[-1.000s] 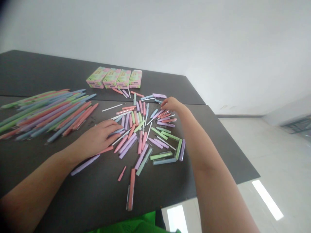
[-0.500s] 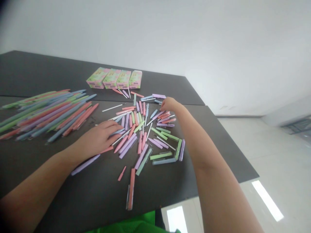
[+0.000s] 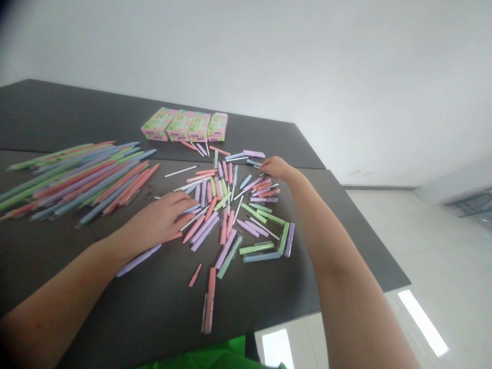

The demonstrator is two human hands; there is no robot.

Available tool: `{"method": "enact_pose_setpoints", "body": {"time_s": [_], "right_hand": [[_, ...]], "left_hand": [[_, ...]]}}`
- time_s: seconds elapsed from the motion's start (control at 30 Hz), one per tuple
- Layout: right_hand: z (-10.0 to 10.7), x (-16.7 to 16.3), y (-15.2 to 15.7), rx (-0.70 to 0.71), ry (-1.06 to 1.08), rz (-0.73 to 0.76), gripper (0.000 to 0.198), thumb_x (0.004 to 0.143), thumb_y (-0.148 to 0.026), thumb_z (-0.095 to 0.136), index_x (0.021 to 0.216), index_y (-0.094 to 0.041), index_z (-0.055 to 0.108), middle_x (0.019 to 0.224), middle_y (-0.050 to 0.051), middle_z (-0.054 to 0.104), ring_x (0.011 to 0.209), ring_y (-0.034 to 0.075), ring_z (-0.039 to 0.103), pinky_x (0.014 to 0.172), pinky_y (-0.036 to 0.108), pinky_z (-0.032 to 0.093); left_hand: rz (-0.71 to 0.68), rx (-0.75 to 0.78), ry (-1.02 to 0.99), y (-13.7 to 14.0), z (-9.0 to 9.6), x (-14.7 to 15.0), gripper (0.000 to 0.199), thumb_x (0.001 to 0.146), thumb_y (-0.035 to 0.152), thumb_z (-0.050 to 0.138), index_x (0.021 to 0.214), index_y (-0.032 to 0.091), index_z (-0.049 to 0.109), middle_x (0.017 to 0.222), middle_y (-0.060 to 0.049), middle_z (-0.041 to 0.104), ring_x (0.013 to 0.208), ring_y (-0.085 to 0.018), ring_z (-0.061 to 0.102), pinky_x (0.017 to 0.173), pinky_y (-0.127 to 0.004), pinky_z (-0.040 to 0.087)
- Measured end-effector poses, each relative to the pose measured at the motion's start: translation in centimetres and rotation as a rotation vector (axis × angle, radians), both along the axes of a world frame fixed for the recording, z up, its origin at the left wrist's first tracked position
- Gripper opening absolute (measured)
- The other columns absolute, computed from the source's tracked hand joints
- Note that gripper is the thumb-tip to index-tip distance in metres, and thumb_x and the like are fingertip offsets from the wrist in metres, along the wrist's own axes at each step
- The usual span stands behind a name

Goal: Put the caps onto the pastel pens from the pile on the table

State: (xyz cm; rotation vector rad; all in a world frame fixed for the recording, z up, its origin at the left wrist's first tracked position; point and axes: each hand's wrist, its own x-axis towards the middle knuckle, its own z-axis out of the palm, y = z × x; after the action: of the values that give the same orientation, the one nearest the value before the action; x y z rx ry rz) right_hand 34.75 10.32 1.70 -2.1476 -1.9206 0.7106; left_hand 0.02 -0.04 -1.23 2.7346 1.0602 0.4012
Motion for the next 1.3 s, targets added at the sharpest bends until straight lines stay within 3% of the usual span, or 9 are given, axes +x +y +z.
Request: {"method": "enact_pose_setpoints", "body": {"time_s": [0.13,0.33,0.47,0.67,0.93,1.07,1.3], "right_hand": [[-0.3,0.3,-0.2,0.012,0.043,0.026,0.025,0.079,-0.020,0.055,0.096,-0.012,0.071,0.058,-0.002,0.052,0.047,0.008,0.043,0.048,0.021,0.034],[-0.8,0.0,0.3,0.097,-0.128,0.132,0.037,0.074,-0.025,0.066,0.109,-0.013,0.069,0.067,-0.001,0.061,0.059,0.011,0.052,0.058,0.021,0.038],[-1.5,-0.4,0.8,0.174,-0.260,0.147,0.031,0.077,-0.031,0.065,0.105,-0.017,0.072,0.073,0.001,0.065,0.065,0.013,0.055,0.063,0.022,0.038],[-2.5,-0.6,1.0,0.227,-0.291,0.145,0.024,0.079,-0.031,0.061,0.095,-0.019,0.074,0.083,0.003,0.069,0.070,0.014,0.056,0.064,0.024,0.038],[-0.7,2.1,0.4,0.189,-0.039,0.125,0.032,0.075,-0.030,0.060,0.098,-0.014,0.075,0.066,0.000,0.061,0.061,0.011,0.049,0.059,0.023,0.035],[-0.3,3.0,0.4,0.110,-0.089,0.223,0.032,0.072,-0.029,0.062,0.097,-0.016,0.076,0.057,-0.004,0.052,0.055,0.010,0.045,0.056,0.023,0.032],[-1.5,1.7,0.5,0.126,-0.173,0.224,0.028,0.072,-0.031,0.064,0.091,-0.015,0.075,0.060,-0.002,0.057,0.057,0.011,0.049,0.056,0.023,0.033]], "left_hand": [[0.007,-0.013,0.001,0.0,0.1,0.2,0.026,0.093,0.021,0.043,0.109,0.015,0.064,0.108,-0.012,0.061,0.106,-0.025,0.056,0.097,-0.042,0.046],[0.014,-0.018,-0.012,0.0,0.1,0.1,0.026,0.093,0.021,0.044,0.107,0.016,0.064,0.107,-0.011,0.061,0.106,-0.025,0.056,0.097,-0.042,0.046],[-0.005,-0.003,0.001,0.0,0.1,0.0,0.026,0.093,0.021,0.044,0.107,0.016,0.065,0.107,-0.011,0.061,0.106,-0.025,0.056,0.096,-0.041,0.045],[-0.037,0.013,-0.010,0.1,0.0,0.0,0.025,0.093,0.020,0.045,0.107,0.016,0.065,0.107,-0.010,0.062,0.105,-0.024,0.055,0.096,-0.040,0.045],[0.020,-0.023,-0.006,-0.1,0.2,0.1,0.025,0.093,0.021,0.045,0.109,0.015,0.063,0.107,-0.012,0.061,0.105,-0.026,0.056,0.096,-0.043,0.046],[0.013,-0.018,0.006,-0.1,0.2,0.1,0.024,0.093,0.020,0.045,0.108,0.014,0.063,0.106,-0.012,0.061,0.105,-0.025,0.056,0.096,-0.042,0.046],[-0.010,0.007,0.019,0.1,0.0,0.2,0.024,0.093,0.018,0.045,0.108,0.014,0.063,0.108,-0.011,0.061,0.105,-0.025,0.056,0.096,-0.042,0.047]]}}
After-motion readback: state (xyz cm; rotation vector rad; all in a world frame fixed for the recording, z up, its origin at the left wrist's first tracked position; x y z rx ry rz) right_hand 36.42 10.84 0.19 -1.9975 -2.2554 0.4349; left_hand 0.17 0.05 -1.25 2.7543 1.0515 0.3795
